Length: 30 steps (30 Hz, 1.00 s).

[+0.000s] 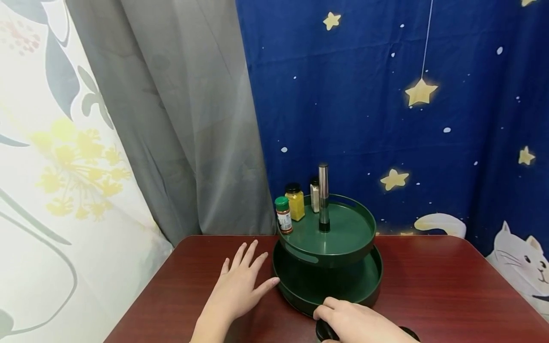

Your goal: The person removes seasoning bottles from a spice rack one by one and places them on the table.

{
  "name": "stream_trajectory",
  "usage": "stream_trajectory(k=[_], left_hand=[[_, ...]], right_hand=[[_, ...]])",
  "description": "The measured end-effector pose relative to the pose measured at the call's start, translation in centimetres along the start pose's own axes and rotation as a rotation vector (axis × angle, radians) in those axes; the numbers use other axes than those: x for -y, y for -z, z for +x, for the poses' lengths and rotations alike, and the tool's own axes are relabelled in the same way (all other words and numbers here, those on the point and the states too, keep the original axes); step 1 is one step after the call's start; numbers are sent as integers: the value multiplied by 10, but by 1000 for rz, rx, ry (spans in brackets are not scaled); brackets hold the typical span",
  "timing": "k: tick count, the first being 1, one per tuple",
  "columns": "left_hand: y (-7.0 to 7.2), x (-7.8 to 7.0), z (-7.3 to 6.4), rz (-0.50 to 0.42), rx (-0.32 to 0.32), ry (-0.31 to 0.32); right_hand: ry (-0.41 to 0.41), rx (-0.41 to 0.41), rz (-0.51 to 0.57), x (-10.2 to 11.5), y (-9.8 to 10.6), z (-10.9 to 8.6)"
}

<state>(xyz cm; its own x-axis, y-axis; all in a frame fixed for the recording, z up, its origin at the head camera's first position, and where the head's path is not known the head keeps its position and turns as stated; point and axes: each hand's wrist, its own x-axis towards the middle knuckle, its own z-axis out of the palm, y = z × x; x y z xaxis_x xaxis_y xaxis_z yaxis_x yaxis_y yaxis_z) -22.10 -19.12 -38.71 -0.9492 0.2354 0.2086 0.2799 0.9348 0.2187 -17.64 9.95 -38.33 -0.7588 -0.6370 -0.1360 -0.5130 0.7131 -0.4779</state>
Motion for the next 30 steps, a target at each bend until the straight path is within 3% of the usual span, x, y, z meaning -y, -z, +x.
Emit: stream_trajectory(k=[18,30], left_hand=[[2,1,1,-3,1,-5],[5,2,1,10,-11,-1]], right_hand=[[-51,-23,19,7,4,-6],[-7,-102,-10,5,13,-20]])
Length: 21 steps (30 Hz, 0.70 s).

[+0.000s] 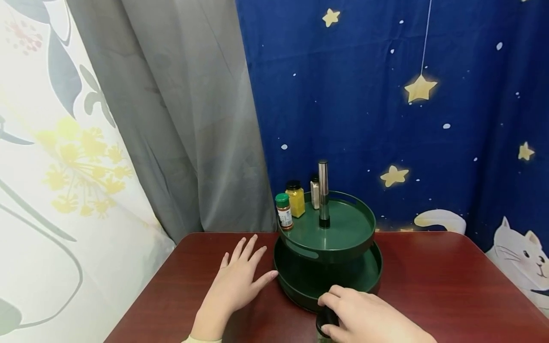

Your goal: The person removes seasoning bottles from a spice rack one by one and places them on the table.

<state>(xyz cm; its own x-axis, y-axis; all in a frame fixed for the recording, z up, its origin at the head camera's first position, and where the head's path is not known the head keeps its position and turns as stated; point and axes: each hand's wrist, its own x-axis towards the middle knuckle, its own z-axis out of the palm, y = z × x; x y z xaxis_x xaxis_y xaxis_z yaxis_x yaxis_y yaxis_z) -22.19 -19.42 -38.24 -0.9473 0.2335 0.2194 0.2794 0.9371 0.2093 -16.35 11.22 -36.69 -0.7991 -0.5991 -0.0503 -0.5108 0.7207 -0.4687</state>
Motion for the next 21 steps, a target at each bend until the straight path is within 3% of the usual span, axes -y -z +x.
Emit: stream_trajectory(k=[6,14,17,21], left_hand=[[-2,-1,0,-6,-5,-5],[0,-1,1,-7,6,2],[1,-1,2,-2,4,-3],[2,-2,3,-5,5,-7]], right_hand=[[59,-115,-67,-1,15,-8],[158,-434,-278,9,60,7],[158,-456,-339,12,75,22],[153,-383,-408,18,89,42]])
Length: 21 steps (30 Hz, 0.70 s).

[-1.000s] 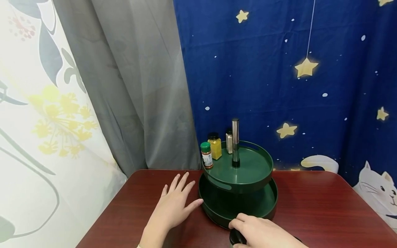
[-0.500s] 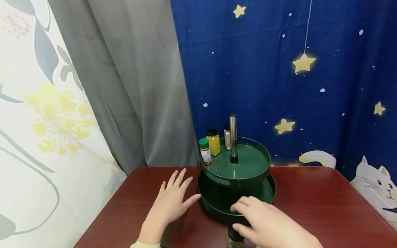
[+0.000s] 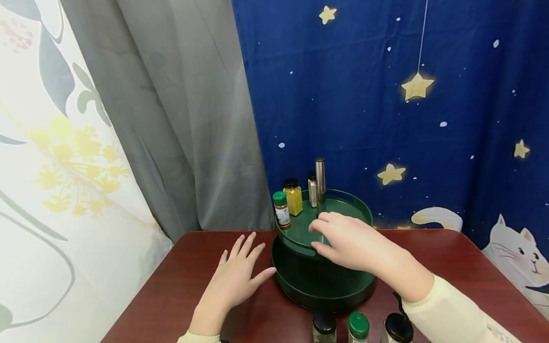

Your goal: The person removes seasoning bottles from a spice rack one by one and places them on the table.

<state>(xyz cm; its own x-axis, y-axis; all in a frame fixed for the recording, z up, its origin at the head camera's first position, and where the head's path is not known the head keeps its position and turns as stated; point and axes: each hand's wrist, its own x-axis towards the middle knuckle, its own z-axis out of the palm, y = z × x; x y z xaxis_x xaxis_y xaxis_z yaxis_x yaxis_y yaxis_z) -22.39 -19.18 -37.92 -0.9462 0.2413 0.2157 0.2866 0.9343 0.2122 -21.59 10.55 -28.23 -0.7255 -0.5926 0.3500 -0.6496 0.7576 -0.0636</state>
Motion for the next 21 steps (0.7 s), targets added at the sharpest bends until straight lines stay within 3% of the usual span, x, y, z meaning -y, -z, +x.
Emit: stream_trajectory(k=[9,16,21], left_hand=[[4,-2,2,18,-3,2],[7,-5,0,12,-10,-11],[8,-7,-1,6,0,3]], right_hand=[[0,183,29,11,4,48],[-18,229,70,18,-5,84],[-70,273,35,21,-17,100]])
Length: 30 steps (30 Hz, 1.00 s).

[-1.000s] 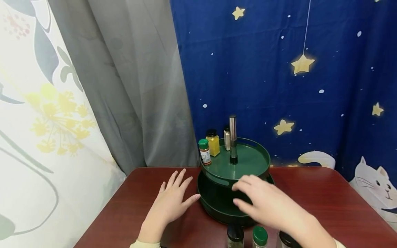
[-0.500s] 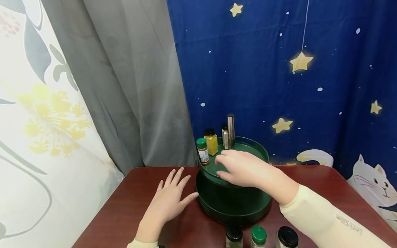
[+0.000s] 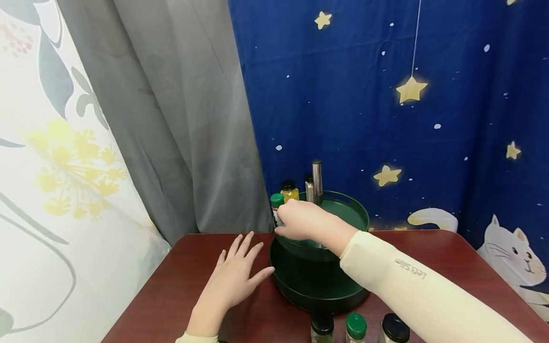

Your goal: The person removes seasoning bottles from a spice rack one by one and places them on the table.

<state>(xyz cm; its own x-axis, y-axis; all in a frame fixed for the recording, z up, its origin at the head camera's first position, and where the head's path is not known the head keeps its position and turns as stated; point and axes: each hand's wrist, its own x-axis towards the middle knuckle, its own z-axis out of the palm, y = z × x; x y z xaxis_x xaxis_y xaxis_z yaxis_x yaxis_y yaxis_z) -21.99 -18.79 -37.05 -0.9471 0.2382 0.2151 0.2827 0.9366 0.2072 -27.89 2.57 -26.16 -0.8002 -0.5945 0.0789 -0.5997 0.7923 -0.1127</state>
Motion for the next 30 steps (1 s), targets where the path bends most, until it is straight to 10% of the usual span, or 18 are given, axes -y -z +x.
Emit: stream_trajectory(k=[13,30], left_hand=[[0,4,-1,-29,-15,9],[0,17,-3,-39,-35,40]], right_hand=[[40,6,-58,5,-16,1],[103,-103,-43,-21,-23,-60]])
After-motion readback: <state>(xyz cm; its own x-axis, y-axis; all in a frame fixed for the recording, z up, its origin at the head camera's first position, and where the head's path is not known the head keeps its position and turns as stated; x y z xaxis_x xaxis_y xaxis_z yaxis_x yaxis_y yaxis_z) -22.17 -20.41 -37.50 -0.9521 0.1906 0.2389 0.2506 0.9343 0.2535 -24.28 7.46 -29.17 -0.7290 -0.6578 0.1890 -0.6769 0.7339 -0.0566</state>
